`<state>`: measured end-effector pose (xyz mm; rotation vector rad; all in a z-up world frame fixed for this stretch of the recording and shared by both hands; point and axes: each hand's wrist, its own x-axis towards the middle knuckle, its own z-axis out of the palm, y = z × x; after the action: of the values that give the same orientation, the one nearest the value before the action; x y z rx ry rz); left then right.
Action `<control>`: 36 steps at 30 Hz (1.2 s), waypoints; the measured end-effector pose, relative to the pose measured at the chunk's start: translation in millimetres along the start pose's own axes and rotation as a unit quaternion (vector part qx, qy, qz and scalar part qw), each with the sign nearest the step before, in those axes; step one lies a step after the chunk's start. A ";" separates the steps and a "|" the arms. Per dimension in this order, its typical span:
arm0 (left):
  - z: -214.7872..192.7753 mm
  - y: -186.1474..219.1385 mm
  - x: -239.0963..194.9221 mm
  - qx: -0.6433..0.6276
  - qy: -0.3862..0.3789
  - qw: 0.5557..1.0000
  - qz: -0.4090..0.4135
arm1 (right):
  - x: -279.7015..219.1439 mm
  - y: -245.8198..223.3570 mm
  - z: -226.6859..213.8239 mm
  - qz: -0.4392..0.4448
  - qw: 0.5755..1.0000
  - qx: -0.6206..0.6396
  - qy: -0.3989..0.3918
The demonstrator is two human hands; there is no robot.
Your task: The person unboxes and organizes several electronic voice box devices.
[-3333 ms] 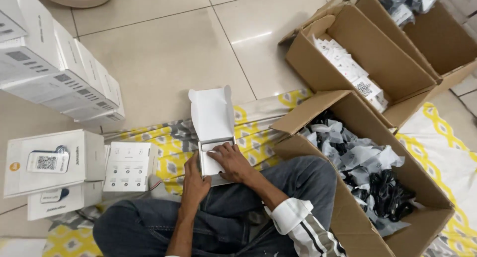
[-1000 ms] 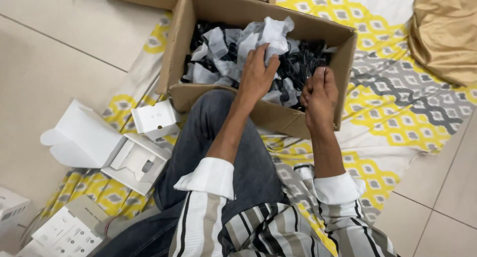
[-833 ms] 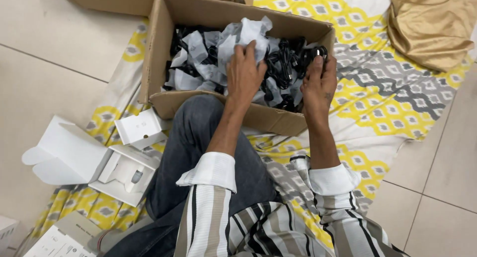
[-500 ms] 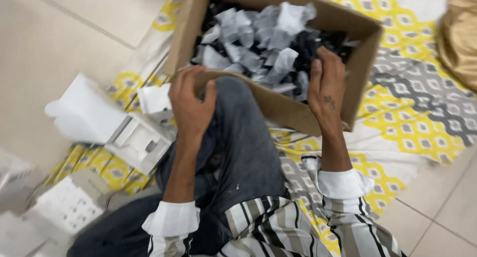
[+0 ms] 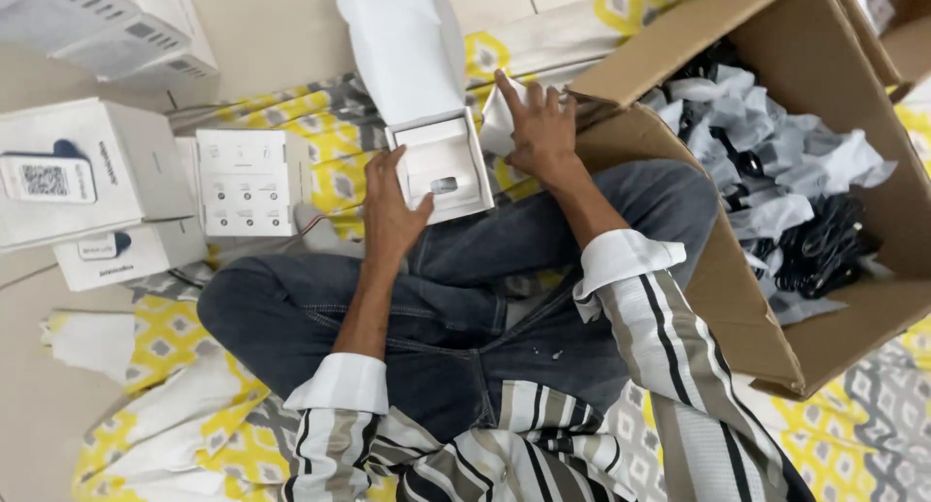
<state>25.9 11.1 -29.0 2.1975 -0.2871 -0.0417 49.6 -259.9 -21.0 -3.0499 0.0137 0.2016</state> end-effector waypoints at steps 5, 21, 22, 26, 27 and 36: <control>-0.8 25.8 17.6 0.282 -0.051 0.958 0.031 | -5.5 -7.8 -24.4 0.040 0.999 0.019 -0.018; -41.9 -12.7 -7.5 0.064 -0.077 0.988 -0.121 | -39.2 -111.1 -66.2 -0.302 0.950 0.075 0.003; -42.1 -13.7 -8.2 0.046 -0.054 0.995 -0.064 | -38.1 -110.6 -63.4 -0.300 0.952 0.068 0.009; -39.9 -19.3 -4.9 -0.015 -0.090 0.996 -0.002 | -34.3 -99.3 -48.8 -0.264 0.962 0.073 0.006; -35.0 -27.3 1.3 -0.013 -0.091 0.996 0.000 | -33.2 -97.8 -42.4 -0.262 0.962 0.074 0.009; -35.9 -56.2 73.5 -0.041 -0.307 0.951 0.024 | -23.9 -80.3 -11.2 -0.256 0.945 0.199 0.046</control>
<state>113.0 55.5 -46.7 2.0422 -0.6696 -0.7055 28.6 -180.8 0.0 -2.5457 -0.6409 0.0135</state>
